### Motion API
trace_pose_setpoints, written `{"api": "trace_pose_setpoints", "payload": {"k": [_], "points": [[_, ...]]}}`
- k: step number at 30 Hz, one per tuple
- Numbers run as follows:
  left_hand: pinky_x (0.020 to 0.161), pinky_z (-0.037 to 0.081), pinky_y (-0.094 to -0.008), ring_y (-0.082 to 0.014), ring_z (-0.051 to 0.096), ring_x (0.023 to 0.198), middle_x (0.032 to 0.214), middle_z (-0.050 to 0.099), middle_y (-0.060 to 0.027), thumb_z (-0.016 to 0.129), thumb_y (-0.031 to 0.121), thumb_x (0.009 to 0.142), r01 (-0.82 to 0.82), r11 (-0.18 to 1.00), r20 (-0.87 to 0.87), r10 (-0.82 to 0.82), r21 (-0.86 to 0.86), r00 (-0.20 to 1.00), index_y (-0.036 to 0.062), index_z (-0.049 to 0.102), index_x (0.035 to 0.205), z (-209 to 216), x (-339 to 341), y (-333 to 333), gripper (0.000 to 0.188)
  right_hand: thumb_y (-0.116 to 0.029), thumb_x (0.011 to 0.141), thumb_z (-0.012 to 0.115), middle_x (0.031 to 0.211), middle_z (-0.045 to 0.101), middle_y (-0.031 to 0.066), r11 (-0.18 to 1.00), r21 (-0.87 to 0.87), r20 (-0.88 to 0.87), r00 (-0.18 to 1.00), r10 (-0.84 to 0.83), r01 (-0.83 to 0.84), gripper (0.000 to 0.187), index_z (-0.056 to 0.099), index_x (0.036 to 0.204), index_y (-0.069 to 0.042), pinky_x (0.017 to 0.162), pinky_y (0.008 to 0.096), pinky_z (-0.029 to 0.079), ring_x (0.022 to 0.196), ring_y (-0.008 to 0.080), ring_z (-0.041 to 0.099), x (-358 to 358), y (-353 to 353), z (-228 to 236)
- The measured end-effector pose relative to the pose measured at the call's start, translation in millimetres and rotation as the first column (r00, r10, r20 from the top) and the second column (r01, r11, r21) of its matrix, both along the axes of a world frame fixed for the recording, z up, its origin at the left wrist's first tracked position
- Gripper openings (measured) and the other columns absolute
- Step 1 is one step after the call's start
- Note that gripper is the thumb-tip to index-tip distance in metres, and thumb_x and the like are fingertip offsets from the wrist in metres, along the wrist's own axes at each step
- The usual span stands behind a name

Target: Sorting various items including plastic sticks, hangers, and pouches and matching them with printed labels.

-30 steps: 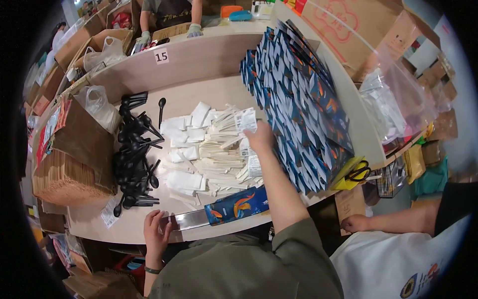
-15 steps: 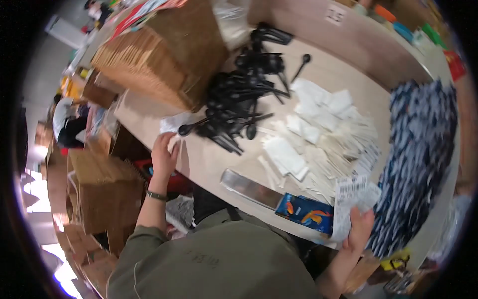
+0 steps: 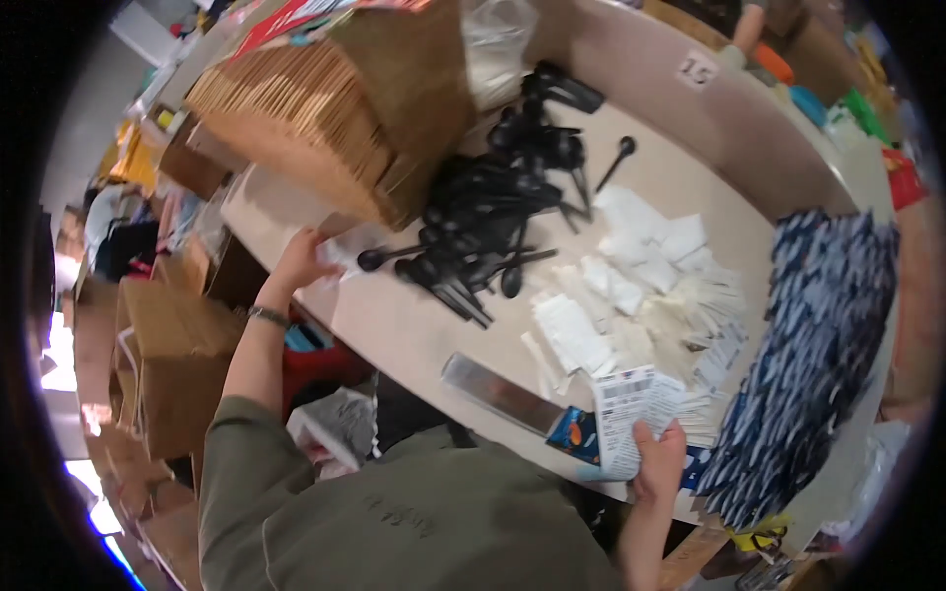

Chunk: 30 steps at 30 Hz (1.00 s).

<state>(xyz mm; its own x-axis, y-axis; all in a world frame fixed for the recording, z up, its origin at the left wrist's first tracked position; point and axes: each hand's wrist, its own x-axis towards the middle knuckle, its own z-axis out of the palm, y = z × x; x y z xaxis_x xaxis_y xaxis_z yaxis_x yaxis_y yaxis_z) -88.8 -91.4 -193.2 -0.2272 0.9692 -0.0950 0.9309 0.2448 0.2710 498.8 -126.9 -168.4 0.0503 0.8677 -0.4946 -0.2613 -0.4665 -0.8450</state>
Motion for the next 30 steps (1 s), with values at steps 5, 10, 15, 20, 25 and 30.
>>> {"api": "trace_pose_setpoints", "payload": {"k": [5,10,15,20,25,30], "points": [[0.083,0.05,-0.0404,-0.0342,0.064,0.092,0.096,0.066,-0.0212,0.077,0.013,0.067,-0.212,0.976,0.215,0.197,0.049,0.957,-0.0035,0.062,0.104,-42,-20,-49,0.043,-0.004,0.087,0.066,0.1,0.067,0.0058,0.983,-0.138,0.234,0.961,0.147,-0.117,0.025,0.061,0.11,0.002,0.079,0.0294,0.051,0.088,0.0136,0.063,-7,3,-22],[0.1,0.041,-0.0355,-0.0237,0.053,0.116,0.126,0.056,-0.0165,0.063,0.003,0.083,-0.357,0.902,0.653,0.121,0.241,0.748,-0.0031,0.05,0.13,-98,-53,-93,0.049,-0.008,0.089,0.067,0.111,0.068,0.0099,0.975,-0.005,0.171,0.961,0.219,-0.222,0.033,0.06,0.118,0.005,0.084,0.0285,0.051,0.095,0.0142,0.065,-13,12,-16],[0.091,0.045,-0.0337,-0.0214,0.055,0.105,0.121,0.057,-0.0177,0.067,0.012,0.086,-0.515,0.83,0.769,0.18,0.216,0.613,-0.0015,0.05,0.132,-47,34,-77,0.051,-0.008,0.088,0.067,0.111,0.068,0.0101,0.989,-0.035,0.11,0.983,0.15,-0.147,0.033,0.061,0.118,0.005,0.085,0.0274,0.05,0.097,0.0136,0.064,-4,7,-6],[0.1,0.042,-0.0353,-0.0254,0.052,0.119,0.135,0.051,-0.0163,0.057,0.004,0.091,-0.655,0.682,0.792,0.182,0.326,0.583,-0.001,0.049,0.136,-88,-13,-118,0.045,-0.008,0.087,0.069,0.113,0.066,0.0094,0.964,-0.002,0.381,0.891,0.248,-0.267,0.037,0.059,0.121,0.003,0.088,0.0279,0.049,0.1,0.0138,0.062,-12,6,-24],[0.095,0.046,-0.0319,-0.0182,0.058,0.108,0.12,0.061,-0.0124,0.059,-0.008,0.083,-0.727,0.624,0.865,0.158,0.286,0.477,-0.0012,0.056,0.128,-41,81,-84,0.046,0.002,0.086,0.063,0.114,0.066,0.0102,1.0,0.007,0.101,0.995,0.026,-0.027,0.038,0.056,0.123,0.002,0.09,0.0348,0.05,0.1,0.0211,0.064,3,-19,-42],[0.088,0.049,-0.0272,-0.0143,0.061,0.101,0.113,0.065,-0.0096,0.062,-0.005,0.084,-0.651,0.701,0.855,0.116,0.29,0.506,-0.0032,0.056,0.128,-41,113,-78,0.045,0.004,0.084,0.064,0.107,0.068,0.011,0.999,0.044,-0.051,0.999,0.019,-0.016,0.034,0.058,0.117,0.005,0.084,0.0339,0.052,0.092,0.0203,0.066,4,-23,-60]]}}
